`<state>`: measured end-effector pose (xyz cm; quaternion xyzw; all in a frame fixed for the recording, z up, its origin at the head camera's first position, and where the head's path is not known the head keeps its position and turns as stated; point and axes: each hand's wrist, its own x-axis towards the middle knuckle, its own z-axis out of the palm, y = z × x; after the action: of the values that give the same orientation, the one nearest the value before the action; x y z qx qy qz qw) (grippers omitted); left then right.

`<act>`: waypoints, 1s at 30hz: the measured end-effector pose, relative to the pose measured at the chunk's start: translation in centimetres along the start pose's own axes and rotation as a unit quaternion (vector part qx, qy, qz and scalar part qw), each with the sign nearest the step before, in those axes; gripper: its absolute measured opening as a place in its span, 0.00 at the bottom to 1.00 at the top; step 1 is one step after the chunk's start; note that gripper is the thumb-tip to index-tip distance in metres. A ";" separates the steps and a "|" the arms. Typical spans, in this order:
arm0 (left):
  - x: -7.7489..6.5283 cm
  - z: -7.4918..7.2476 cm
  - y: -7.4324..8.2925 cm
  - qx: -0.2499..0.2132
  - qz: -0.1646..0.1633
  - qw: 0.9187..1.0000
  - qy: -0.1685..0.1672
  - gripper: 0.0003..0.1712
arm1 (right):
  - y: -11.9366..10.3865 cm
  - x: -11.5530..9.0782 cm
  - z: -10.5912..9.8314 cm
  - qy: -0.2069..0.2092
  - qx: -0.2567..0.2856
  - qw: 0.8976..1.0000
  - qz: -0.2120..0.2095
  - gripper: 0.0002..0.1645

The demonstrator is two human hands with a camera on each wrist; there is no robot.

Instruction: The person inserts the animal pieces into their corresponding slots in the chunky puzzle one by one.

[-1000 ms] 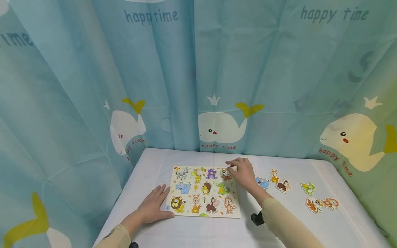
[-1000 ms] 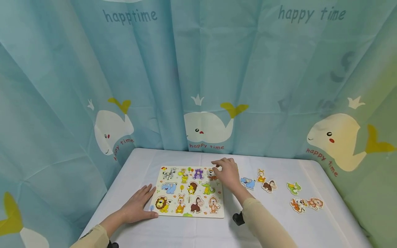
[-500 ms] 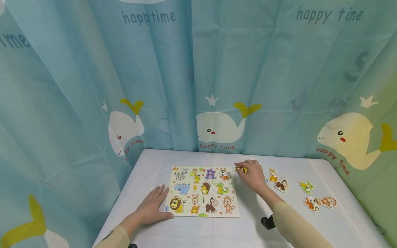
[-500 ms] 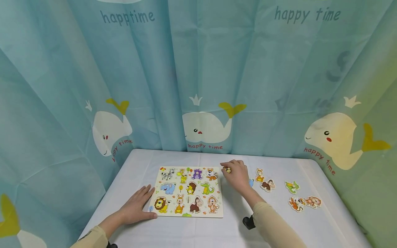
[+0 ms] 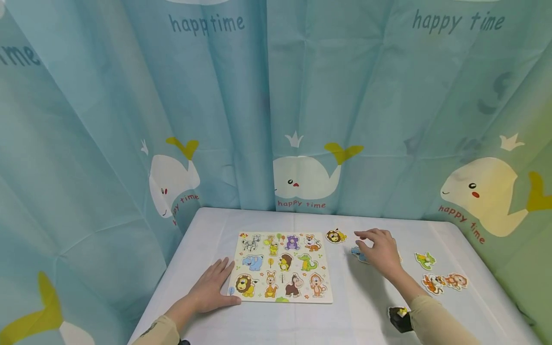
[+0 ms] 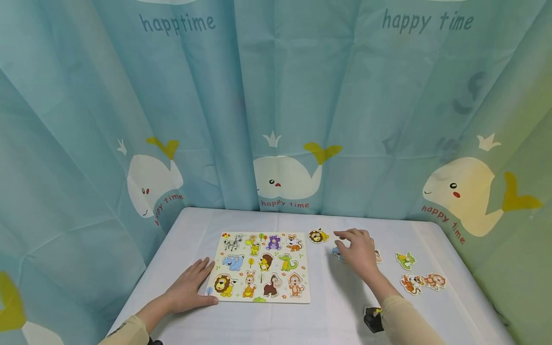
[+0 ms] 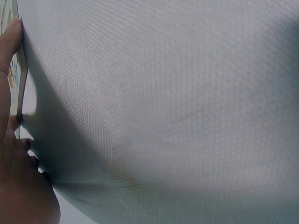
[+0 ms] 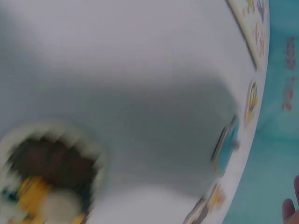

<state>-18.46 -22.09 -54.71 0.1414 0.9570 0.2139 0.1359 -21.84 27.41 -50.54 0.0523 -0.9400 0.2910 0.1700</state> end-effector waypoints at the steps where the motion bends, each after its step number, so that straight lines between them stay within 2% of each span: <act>1: 0.0 0.0 0.0 -0.001 0.000 1.000 0.000 0.67 | 0.5 -0.3 -0.4 0.003 -0.002 1.000 0.002 0.15; 9: -0.2 0.0 0.0 0.002 0.000 1.000 -0.002 0.66 | 3.6 -2.3 -3.2 0.020 -0.032 0.999 0.035 0.16; 19: 0.0 0.0 0.1 0.001 0.003 1.000 -0.003 0.67 | 6.4 -4.8 -6.1 0.030 -0.062 0.996 0.052 0.16; 30: 0.1 0.0 0.1 -0.001 -0.004 1.000 -0.005 0.66 | 9.4 -7.7 -8.3 0.025 -0.089 0.991 0.099 0.19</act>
<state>-18.50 -21.94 -54.67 0.1383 0.9567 0.2135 0.1412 -14.03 39.79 -51.82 -0.0639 -0.9581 0.2229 0.1680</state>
